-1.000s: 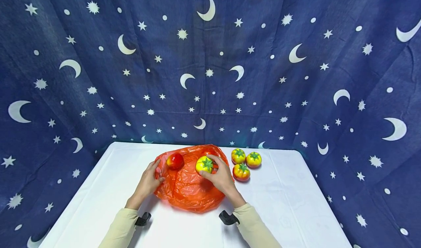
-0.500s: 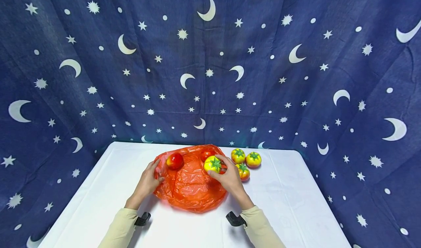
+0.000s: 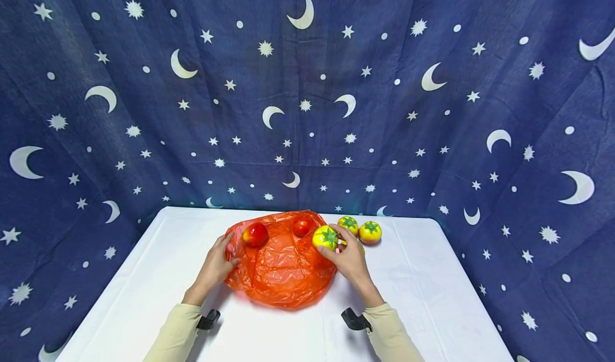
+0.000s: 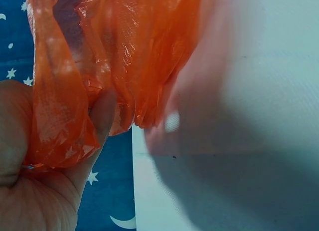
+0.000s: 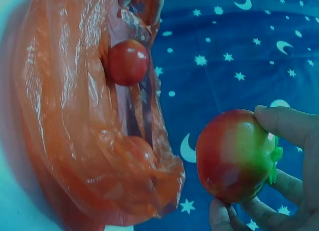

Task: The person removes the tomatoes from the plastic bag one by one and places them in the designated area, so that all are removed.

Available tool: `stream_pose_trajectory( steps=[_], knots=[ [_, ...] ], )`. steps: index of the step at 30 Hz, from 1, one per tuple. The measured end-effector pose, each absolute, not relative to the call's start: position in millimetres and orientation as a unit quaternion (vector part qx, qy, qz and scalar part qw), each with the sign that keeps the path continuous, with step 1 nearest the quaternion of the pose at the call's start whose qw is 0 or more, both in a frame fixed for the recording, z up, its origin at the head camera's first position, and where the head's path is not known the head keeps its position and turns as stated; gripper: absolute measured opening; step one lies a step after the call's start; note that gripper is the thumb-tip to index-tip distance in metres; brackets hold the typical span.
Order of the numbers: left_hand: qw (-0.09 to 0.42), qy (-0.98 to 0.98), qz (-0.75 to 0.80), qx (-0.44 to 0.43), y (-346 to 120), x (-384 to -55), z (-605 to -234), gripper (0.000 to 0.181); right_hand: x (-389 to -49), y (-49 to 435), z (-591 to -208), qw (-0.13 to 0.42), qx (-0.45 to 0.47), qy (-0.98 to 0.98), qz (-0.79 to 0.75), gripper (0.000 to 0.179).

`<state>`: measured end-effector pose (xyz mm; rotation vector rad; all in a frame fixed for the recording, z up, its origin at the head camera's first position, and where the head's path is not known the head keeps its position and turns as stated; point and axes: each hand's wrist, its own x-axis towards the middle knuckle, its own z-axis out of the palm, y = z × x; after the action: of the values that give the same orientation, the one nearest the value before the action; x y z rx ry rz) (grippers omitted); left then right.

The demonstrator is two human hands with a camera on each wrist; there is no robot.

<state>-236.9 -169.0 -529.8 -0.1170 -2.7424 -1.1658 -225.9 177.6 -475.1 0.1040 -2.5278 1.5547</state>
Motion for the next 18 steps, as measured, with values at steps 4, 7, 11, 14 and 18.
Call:
stream_pose_trajectory(
  steps=[4, 7, 11, 14, 18],
  knots=[
    [0.068, -0.918, -0.391, -0.033, -168.0, -237.9, -528.8, 0.081, -228.0, 186.9, -476.0, 0.093, 0.024, -0.852, 0.514, 0.063],
    [0.061, -0.917, -0.393, -0.026, -167.1, -239.3, -528.2, 0.082, -230.4, 193.5, -475.7, 0.094, 0.016, -0.856, 0.508, 0.063],
    [0.058, -0.917, -0.395, -0.024, -167.2, -240.8, -527.7, 0.082, -232.6, 202.6, -474.6, 0.090, -0.004, -0.861, 0.501, 0.065],
    [0.062, -0.916, -0.395, -0.025, -167.8, -241.2, -527.0, 0.082, -234.1, 209.7, -474.6, 0.091, -0.015, -0.862, 0.499, 0.065],
    [0.064, -0.915, -0.396, -0.027, -167.9, -240.7, -527.1, 0.081, -235.0, 219.1, -476.5, 0.088, -0.033, -0.860, 0.502, 0.064]
  ],
)
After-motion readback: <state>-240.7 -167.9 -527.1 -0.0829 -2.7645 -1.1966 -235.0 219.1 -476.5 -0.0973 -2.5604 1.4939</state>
